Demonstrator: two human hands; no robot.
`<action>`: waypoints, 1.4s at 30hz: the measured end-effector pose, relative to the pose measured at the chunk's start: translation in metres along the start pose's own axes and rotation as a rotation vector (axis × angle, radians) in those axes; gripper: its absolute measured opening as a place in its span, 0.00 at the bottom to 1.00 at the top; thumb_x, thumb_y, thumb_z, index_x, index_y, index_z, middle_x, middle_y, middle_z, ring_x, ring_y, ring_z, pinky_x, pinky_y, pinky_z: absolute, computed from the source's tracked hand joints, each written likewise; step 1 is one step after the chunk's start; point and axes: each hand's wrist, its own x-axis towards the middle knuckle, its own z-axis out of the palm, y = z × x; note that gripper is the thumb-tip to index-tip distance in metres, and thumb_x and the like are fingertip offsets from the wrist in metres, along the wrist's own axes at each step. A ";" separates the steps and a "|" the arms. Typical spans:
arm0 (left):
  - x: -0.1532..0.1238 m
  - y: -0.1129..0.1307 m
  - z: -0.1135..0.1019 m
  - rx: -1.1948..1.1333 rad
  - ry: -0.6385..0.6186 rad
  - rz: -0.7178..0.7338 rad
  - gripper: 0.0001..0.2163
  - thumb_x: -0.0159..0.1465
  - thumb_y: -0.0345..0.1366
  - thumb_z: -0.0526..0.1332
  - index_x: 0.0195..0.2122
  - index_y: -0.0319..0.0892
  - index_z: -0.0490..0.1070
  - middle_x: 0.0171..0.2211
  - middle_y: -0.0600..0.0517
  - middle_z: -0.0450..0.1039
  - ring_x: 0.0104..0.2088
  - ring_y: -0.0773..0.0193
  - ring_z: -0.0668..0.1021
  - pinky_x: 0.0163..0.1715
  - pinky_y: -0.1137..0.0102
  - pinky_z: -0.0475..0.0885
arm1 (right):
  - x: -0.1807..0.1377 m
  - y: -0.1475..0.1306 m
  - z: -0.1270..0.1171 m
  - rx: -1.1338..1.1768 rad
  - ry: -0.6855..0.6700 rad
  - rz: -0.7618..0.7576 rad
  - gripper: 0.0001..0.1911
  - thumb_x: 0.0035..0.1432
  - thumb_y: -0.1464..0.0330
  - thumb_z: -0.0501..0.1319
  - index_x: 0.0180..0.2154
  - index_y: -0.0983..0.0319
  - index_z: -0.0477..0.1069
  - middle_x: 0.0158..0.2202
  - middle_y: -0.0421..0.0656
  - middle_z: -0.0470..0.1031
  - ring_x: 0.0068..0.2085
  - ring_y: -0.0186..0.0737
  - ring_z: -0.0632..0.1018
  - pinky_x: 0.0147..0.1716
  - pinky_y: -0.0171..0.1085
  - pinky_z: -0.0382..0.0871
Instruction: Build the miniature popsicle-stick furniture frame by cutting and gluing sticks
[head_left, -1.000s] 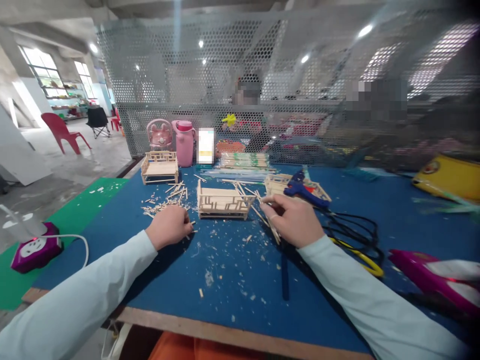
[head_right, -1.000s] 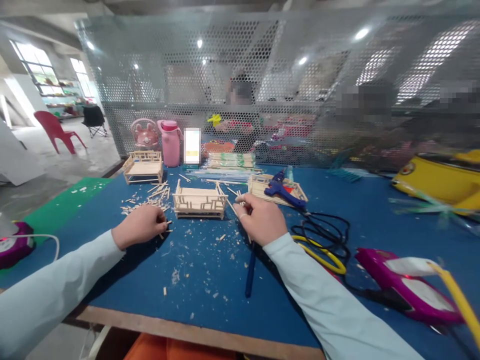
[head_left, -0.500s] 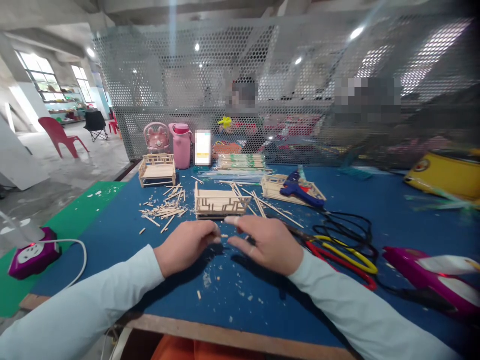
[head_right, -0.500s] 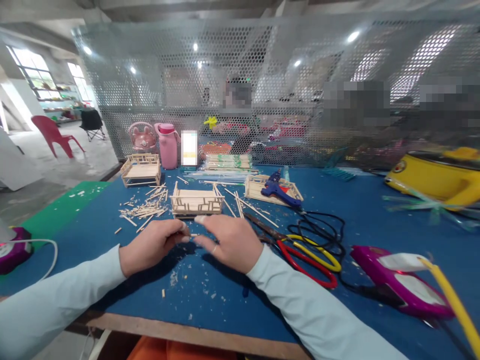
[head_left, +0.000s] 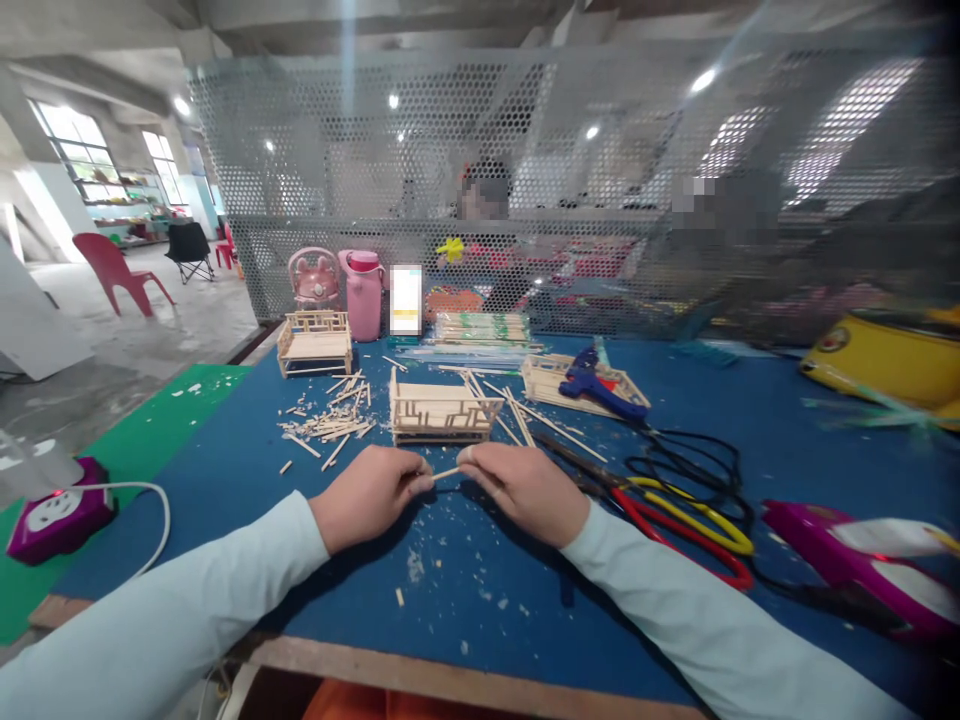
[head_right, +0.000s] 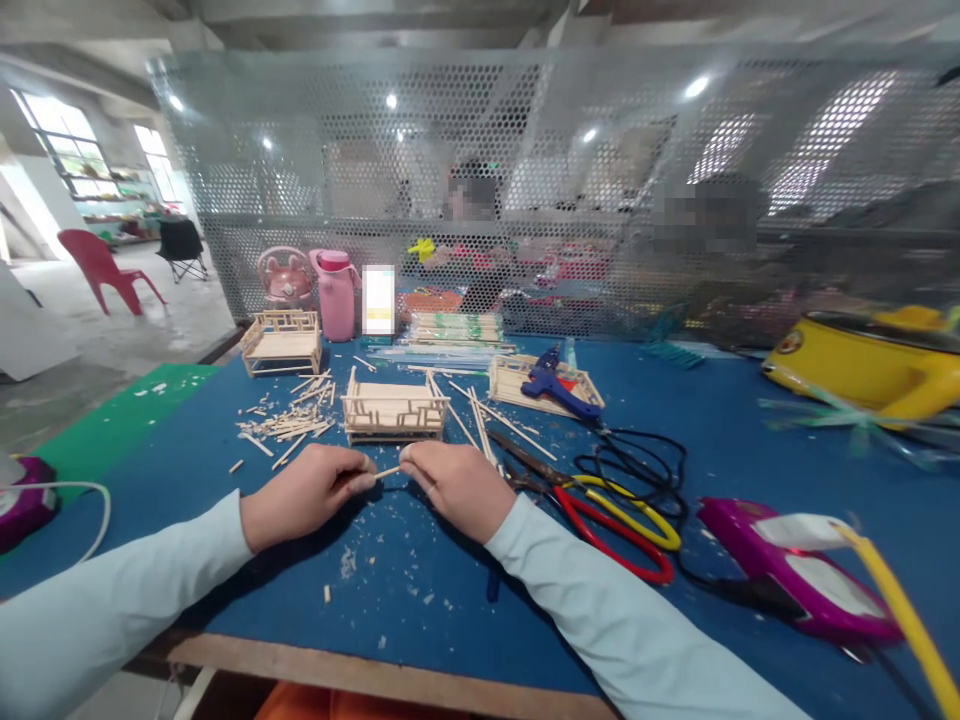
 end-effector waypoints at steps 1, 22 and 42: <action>0.000 0.000 0.001 0.014 -0.012 -0.004 0.13 0.66 0.37 0.51 0.31 0.40 0.74 0.29 0.50 0.77 0.29 0.65 0.74 0.30 0.73 0.64 | 0.000 0.000 0.001 0.005 0.003 0.006 0.14 0.65 0.67 0.49 0.33 0.62 0.71 0.31 0.43 0.79 0.31 0.35 0.78 0.32 0.32 0.68; 0.005 -0.006 -0.011 -0.134 0.526 -0.240 0.07 0.62 0.38 0.53 0.36 0.40 0.64 0.23 0.56 0.63 0.24 0.69 0.66 0.27 0.72 0.61 | 0.015 0.014 -0.005 -0.341 0.241 0.088 0.12 0.62 0.68 0.53 0.30 0.63 0.72 0.32 0.47 0.79 0.34 0.40 0.76 0.34 0.35 0.65; 0.017 -0.035 0.004 -0.438 0.418 -0.197 0.28 0.57 0.28 0.57 0.58 0.38 0.51 0.47 0.42 0.64 0.43 0.62 0.70 0.39 0.65 0.72 | 0.027 0.016 0.002 -0.440 0.225 0.054 0.14 0.61 0.69 0.54 0.25 0.63 0.72 0.26 0.43 0.78 0.28 0.37 0.73 0.30 0.38 0.53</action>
